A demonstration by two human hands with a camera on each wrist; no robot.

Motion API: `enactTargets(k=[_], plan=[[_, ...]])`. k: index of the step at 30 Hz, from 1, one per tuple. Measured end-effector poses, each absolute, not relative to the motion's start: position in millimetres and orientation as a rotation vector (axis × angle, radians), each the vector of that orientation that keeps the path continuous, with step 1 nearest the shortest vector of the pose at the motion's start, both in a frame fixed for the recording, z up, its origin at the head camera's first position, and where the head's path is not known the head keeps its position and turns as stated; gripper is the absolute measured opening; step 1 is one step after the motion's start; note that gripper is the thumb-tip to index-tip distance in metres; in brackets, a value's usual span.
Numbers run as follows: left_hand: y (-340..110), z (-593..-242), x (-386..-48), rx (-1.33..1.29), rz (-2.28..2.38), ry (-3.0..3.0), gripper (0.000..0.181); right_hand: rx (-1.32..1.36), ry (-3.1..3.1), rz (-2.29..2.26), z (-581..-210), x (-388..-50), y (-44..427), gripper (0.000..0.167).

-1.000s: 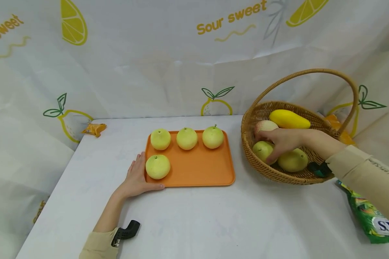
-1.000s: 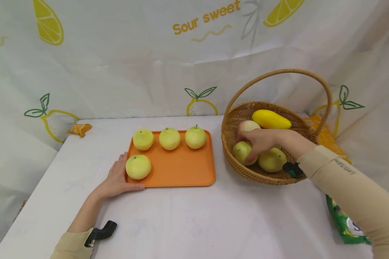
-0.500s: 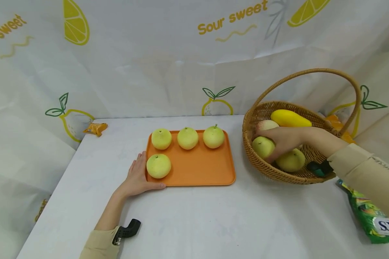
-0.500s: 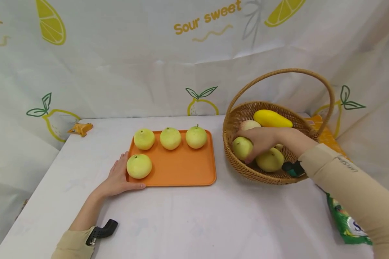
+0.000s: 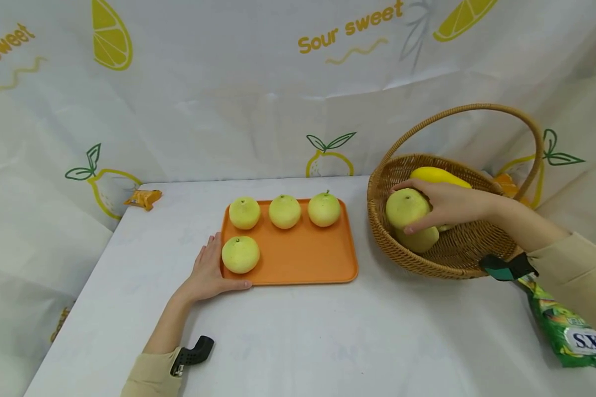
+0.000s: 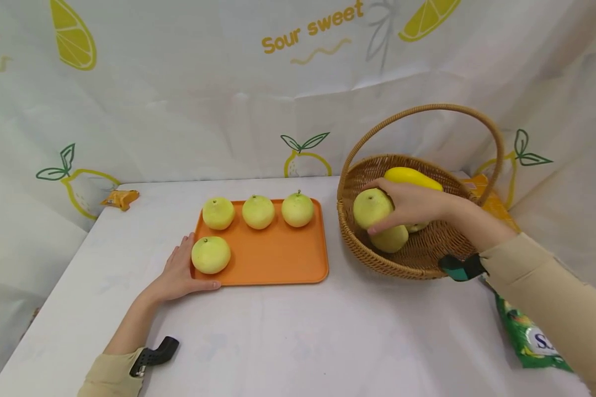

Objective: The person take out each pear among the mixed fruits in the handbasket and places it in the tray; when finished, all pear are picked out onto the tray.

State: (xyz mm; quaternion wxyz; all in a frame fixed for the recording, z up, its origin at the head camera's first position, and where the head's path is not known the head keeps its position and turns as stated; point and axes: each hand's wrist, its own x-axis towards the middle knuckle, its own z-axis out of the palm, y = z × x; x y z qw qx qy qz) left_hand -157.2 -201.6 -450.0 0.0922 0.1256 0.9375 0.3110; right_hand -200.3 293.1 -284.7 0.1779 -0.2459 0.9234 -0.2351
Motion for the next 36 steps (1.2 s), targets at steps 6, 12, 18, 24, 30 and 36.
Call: enactTargets(k=[6, 12, 18, 24, 30, 36], plan=[[-202, -448, -156, 0.374, 0.926, 2.787, 0.139, -0.574, 2.624, -0.752, -281, -186, 292, 0.073], [-203, -448, -154, 0.385, 0.947, 2.786, 0.138, -0.416, 2.598, -0.824, -281, -170, 296, 0.078], [-202, -450, -155, 0.376, 0.932, 2.784, 0.138, -0.248, 2.539, -1.014, -292, -156, 301, 0.085], [-200, -451, -157, 0.377, 0.936, 2.782, 0.139, -0.087, 2.401, -1.321, -304, -144, 305, 0.077], [-200, -450, -157, 0.368, 0.930, 2.785, 0.139, -0.037, 2.195, -1.680, -315, -138, 306, 0.048], [-201, -448, -156, 0.365, 0.934, 2.792, 0.139, -0.018, 2.017, -1.903, -323, -133, 300, 0.039]])
